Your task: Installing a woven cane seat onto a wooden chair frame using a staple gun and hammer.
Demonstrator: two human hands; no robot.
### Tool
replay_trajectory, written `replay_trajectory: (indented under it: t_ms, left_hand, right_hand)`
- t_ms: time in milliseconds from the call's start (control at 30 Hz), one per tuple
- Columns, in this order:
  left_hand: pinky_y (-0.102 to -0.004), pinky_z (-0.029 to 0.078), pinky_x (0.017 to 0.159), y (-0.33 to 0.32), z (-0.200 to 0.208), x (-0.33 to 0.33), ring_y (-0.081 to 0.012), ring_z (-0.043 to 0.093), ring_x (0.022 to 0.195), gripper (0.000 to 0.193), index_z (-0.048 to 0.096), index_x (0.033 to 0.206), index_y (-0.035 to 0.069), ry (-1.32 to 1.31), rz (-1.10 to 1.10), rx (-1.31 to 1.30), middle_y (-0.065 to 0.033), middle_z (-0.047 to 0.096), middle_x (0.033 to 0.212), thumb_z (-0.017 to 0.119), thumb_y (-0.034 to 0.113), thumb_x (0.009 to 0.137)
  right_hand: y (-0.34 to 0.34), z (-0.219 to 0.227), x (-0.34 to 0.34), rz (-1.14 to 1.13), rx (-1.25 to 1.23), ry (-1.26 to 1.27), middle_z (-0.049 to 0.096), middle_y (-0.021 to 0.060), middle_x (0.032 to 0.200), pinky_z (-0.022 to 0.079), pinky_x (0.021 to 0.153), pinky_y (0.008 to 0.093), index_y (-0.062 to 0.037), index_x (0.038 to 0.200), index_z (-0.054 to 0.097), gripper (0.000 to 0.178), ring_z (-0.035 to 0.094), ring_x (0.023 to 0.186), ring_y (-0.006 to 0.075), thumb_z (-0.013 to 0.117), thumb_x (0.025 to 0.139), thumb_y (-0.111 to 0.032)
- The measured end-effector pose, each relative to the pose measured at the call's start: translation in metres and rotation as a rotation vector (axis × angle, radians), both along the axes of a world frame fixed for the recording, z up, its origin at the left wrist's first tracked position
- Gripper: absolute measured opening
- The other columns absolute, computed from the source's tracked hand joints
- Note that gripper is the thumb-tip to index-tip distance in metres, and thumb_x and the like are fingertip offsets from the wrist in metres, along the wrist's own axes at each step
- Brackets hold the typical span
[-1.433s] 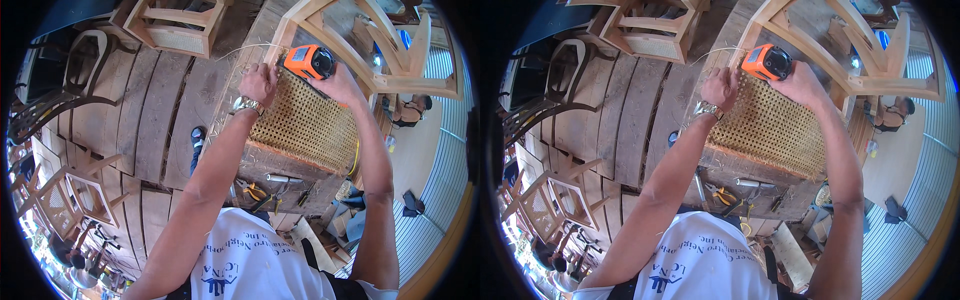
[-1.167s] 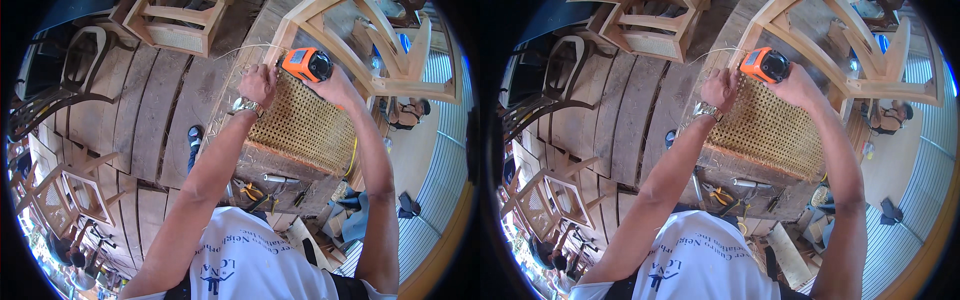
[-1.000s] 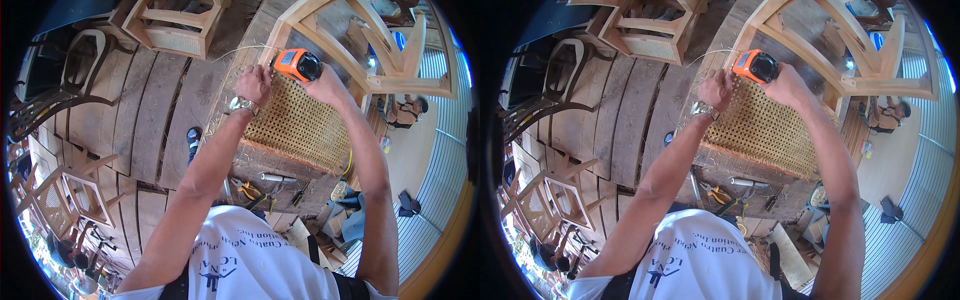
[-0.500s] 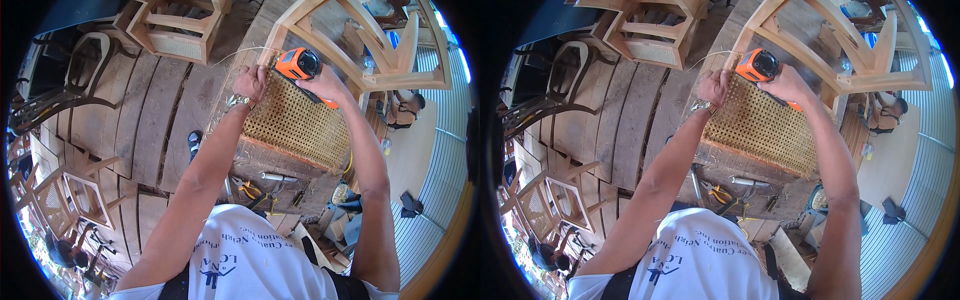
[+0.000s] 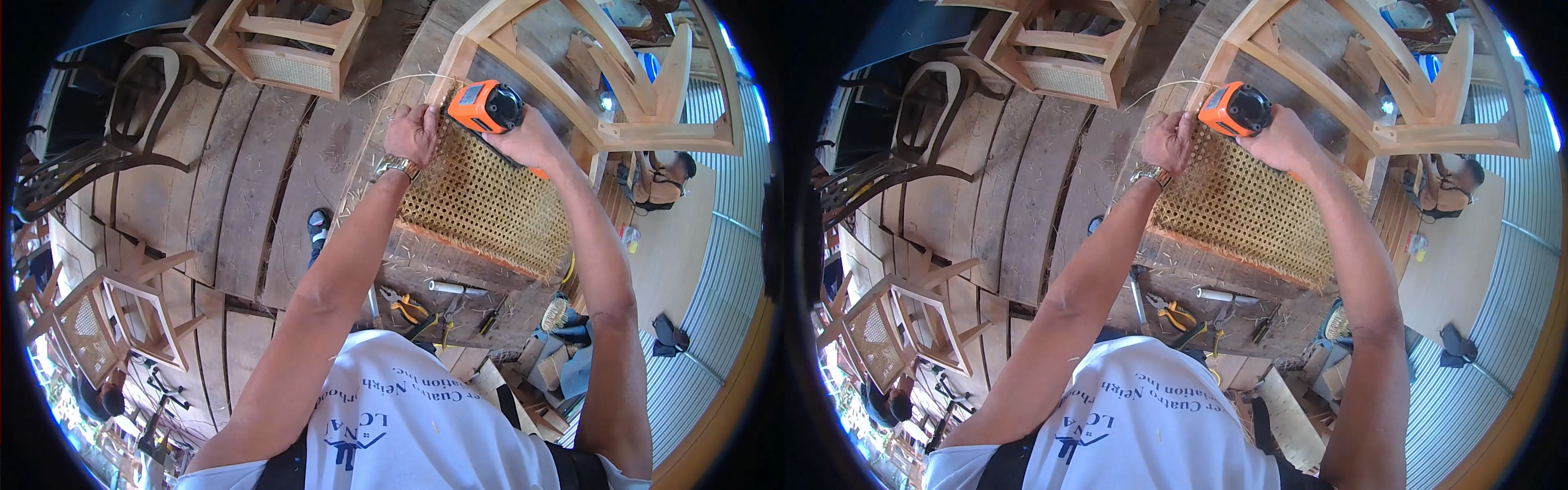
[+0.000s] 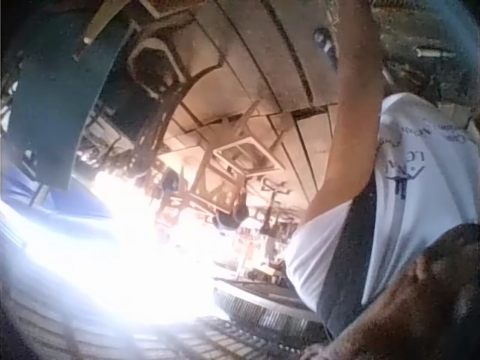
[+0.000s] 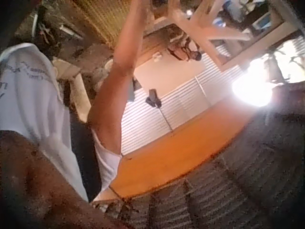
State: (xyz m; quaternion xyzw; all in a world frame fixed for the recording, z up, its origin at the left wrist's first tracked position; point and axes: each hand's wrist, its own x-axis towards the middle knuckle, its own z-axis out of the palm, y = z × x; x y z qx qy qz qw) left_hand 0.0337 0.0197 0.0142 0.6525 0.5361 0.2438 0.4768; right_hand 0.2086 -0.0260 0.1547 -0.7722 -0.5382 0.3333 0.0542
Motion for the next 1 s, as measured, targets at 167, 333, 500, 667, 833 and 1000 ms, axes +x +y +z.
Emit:
replay_trajectory:
  t_ms: [167,333,500,667,833,1000]
  left_hand:
    - [-0.0486,0.049,0.084,0.0,-0.006,0.001,-0.0407,0.062,0.093,0.038,0.069,0.108,0.012,0.027,0.0,0.061,-0.0206,0.062,0.098,0.045,0.04,0.099]
    - [-0.0465,0.048,0.08,-0.001,-0.01,0.003,-0.0389,0.061,0.085,0.044,0.069,0.105,0.009,0.019,0.026,0.084,-0.0204,0.059,0.092,0.044,0.044,0.099]
    - [-0.0475,0.048,0.079,0.001,-0.005,0.001,-0.0388,0.061,0.085,0.045,0.068,0.106,0.008,0.052,0.016,0.068,-0.0201,0.059,0.091,0.044,0.045,0.099]
    - [-0.0505,0.05,0.084,0.002,-0.001,0.0,-0.0407,0.062,0.095,0.043,0.068,0.111,0.014,0.083,-0.023,-0.012,-0.0196,0.061,0.102,0.042,0.046,0.099]
    - [-0.0499,0.049,0.085,0.002,0.001,-0.001,-0.0401,0.061,0.098,0.043,0.068,0.111,0.014,0.084,-0.022,-0.02,-0.02,0.061,0.104,0.042,0.046,0.099]
    - [-0.0491,0.049,0.087,0.002,-0.001,-0.002,-0.0393,0.061,0.1,0.043,0.067,0.112,0.013,0.071,-0.014,-0.023,-0.0205,0.061,0.106,0.042,0.046,0.099]
  right_hand:
    - [0.005,0.005,-0.011,-0.043,-0.04,-0.029,0.07,0.0213,0.092,0.051,0.084,0.0376,-0.0014,0.106,0.066,0.032,0.068,0.093,0.0282,0.067,0.078,-0.018]
    - [-0.004,0.016,-0.003,0.015,0.016,0.047,0.07,0.0198,0.095,0.051,0.088,0.0369,-0.0002,0.105,0.067,0.036,0.068,0.092,0.031,0.071,0.075,-0.021]
    - [-0.006,0.017,-0.006,-0.001,-0.053,0.041,0.07,0.018,0.1,0.05,0.09,0.0361,-0.0016,0.107,0.067,0.037,0.067,0.096,0.0296,0.073,0.076,-0.021]
    - [-0.005,0.004,0.001,-0.038,-0.017,0.114,0.071,0.0161,0.1,0.049,0.091,0.0361,-0.0023,0.107,0.067,0.037,0.067,0.097,0.0271,0.074,0.076,-0.021]
    - [-0.003,0.009,-0.001,-0.028,-0.048,0.079,0.071,0.0113,0.099,0.049,0.09,0.0349,-0.0042,0.11,0.067,0.037,0.065,0.093,0.0211,0.075,0.077,-0.018]
    - [-0.003,0.008,-0.003,-0.044,-0.065,0.066,0.07,0.0063,0.097,0.049,0.088,0.0336,-0.0058,0.113,0.067,0.037,0.062,0.088,0.0152,0.076,0.078,-0.015]
